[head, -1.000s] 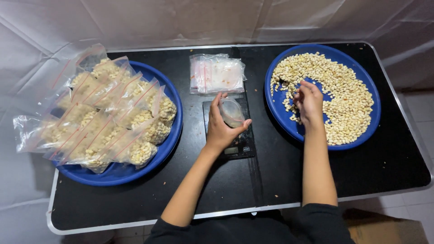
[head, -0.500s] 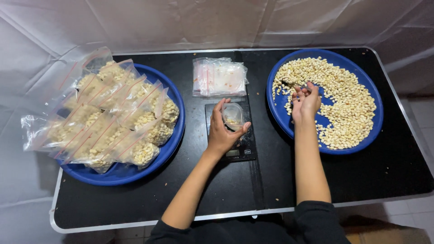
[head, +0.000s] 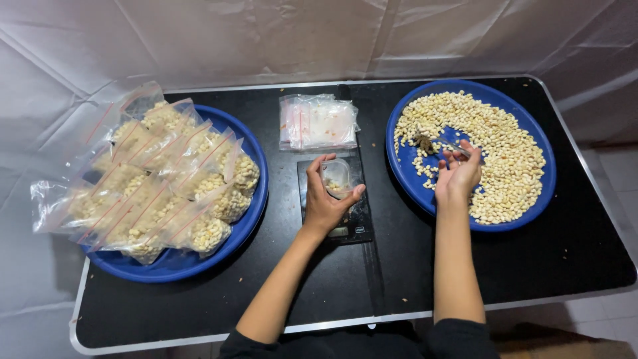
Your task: The person is portioning white kernels by scooping them into a small cup on a digital scale, then pouring the measured amount into plastic bags and sealing them.
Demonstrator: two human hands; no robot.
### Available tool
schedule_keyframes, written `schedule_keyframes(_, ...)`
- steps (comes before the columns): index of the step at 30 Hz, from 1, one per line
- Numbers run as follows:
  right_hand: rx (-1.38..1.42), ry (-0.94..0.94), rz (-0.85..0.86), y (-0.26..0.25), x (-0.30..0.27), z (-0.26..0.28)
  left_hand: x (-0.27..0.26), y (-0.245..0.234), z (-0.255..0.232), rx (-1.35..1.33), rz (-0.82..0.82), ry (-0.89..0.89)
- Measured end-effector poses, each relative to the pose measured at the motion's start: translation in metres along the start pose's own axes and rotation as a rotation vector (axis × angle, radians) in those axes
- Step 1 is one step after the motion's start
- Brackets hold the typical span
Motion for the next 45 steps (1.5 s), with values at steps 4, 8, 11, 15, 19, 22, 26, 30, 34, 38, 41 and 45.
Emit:
schedule_keyframes(4, 0.0, -0.056, 0.0, -0.003, -0.01, 0.018, 0.002, 0.005, -0.006, -0.013, -0.017, -0.003)
schedule_keyframes(8, 0.003, -0.105, -0.003, -0.009, -0.012, 0.032, 0.003, 0.012, -0.007, -0.021, -0.042, -0.033)
schedule_keyframes(11, 0.019, -0.119, 0.003, -0.008, -0.026, 0.046, 0.004, 0.016, 0.002, -0.01, -0.051, -0.069)
schedule_keyframes(15, 0.032, -0.128, 0.042, 0.003, -0.046, 0.065, 0.008, 0.017, -0.001, -0.031, -0.031, -0.137)
schedule_keyframes(19, 0.03, -0.109, 0.099, 0.019, -0.061, 0.075, 0.011, 0.018, 0.0, 0.008, -0.031, -0.148)
schedule_keyframes(22, 0.032, -0.066, 0.188, 0.04, -0.083, 0.082, 0.011, 0.016, -0.001, 0.058, -0.028, -0.14)
schedule_keyframes(26, 0.02, -0.02, 0.324, 0.07, -0.107, 0.083, 0.012, 0.018, 0.001, 0.105, -0.007, -0.198)
schedule_keyframes(30, -0.074, -0.045, 0.457, 0.099, -0.126, 0.078, 0.015, 0.02, 0.002, 0.151, 0.016, -0.233)
schedule_keyframes(34, -0.135, -0.106, 0.527, 0.121, -0.142, 0.074, 0.015, 0.021, 0.001, 0.165, 0.041, -0.24)
schedule_keyframes(38, -0.503, -0.374, 0.74, 0.141, -0.167, 0.088, 0.017, 0.019, 0.003, 0.153, 0.032, -0.221)
schedule_keyframes(41, -0.757, -0.699, 1.03, 0.163, -0.2, 0.104, 0.018, 0.021, 0.017, 0.166, 0.031, -0.225)
schedule_keyframes(45, -0.876, -1.112, 1.294, 0.168, -0.235, 0.117, 0.015, 0.016, 0.015, 0.123, 0.049, -0.211)
Point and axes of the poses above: each hand's wrist, its own x-axis towards the middle knuckle, its own y-axis out of the palm, z = x × y, the point moved 6 cm from there along x, towards the middle knuckle, and after that the axes turned 5 degrees about -y, right-handed, at the moved point
